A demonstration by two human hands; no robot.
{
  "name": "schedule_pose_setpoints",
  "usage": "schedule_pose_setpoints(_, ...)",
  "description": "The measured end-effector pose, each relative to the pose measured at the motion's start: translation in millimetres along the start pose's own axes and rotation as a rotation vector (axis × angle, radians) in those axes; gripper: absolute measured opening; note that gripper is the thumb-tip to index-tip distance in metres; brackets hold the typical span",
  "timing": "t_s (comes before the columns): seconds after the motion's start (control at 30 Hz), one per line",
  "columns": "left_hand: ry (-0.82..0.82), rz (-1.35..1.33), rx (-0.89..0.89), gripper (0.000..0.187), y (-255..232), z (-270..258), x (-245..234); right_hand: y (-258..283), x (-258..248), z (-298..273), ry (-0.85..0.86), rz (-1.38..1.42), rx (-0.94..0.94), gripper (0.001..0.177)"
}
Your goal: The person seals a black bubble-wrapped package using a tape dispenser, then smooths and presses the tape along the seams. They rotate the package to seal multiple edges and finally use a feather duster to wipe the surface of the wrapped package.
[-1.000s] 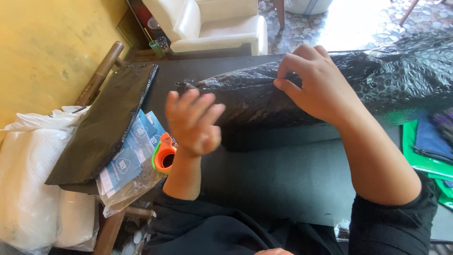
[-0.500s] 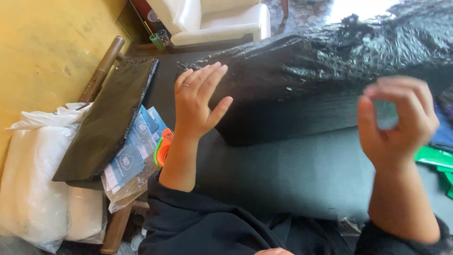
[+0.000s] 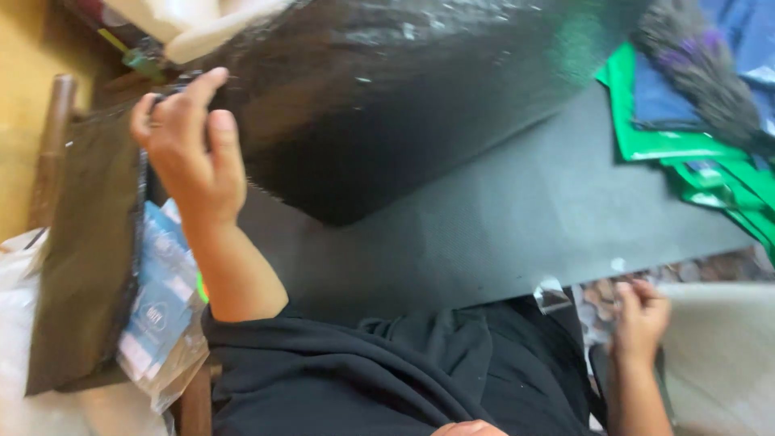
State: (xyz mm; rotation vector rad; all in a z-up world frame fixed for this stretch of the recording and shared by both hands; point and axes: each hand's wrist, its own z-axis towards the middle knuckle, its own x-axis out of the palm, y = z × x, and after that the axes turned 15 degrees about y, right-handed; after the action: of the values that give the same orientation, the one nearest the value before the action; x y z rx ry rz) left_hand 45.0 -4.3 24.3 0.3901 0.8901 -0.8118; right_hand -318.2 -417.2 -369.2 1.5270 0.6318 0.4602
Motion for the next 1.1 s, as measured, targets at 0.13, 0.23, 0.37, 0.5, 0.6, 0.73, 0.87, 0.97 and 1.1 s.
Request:
schedule_pose_setpoints(0.13,-0.051,0.000,0.016,0.050,1.9,2.1,1.3,33.0,35.3,-44.9,0.278,0.545,0.696,0.064)
schedule_pose_setpoints(0.23,-0.084,0.017,0.030,0.047,1.0,3.0,4.5,6.6,44.4,-53.1,0.268,0.666,0.654,0.053)
schedule_pose_setpoints(0.37,-0.110,0.021,0.033,0.044,0.0,0.7,6.2,17.3,51.4,-48.6,0.175,0.597,0.516,0.023)
schedule_pose_setpoints(0.5,-0.115,0.010,0.011,0.039,-4.7,-5.7,3.8,55.5,60.4,-48.0,0.097,0.367,0.457,0.023)
schedule_pose_setpoints(0.6,-0.124,0.000,-0.021,0.037,-12.3,-10.3,4.7,63.0,60.6,-46.4,0.087,0.268,0.464,0.019)
schedule_pose_setpoints(0.73,-0.141,-0.010,-0.064,0.035,-18.0,-17.2,8.0,55.3,62.3,-41.2,0.052,0.195,0.444,0.014)
schedule_pose_setpoints(0.87,-0.163,0.015,-0.074,0.035,-21.5,-22.1,10.1,114.6,80.8,-62.0,0.079,-0.260,0.129,0.009)
schedule_pose_setpoints(0.97,-0.165,0.005,-0.075,0.034,-21.0,-23.5,11.4,168.4,94.8,-69.6,0.175,-0.692,-0.315,0.007)
schedule_pose_setpoints(1.1,-0.162,0.013,-0.071,0.034,-22.2,-28.0,11.0,263.5,111.1,-59.4,0.551,-0.654,-0.747,0.008)
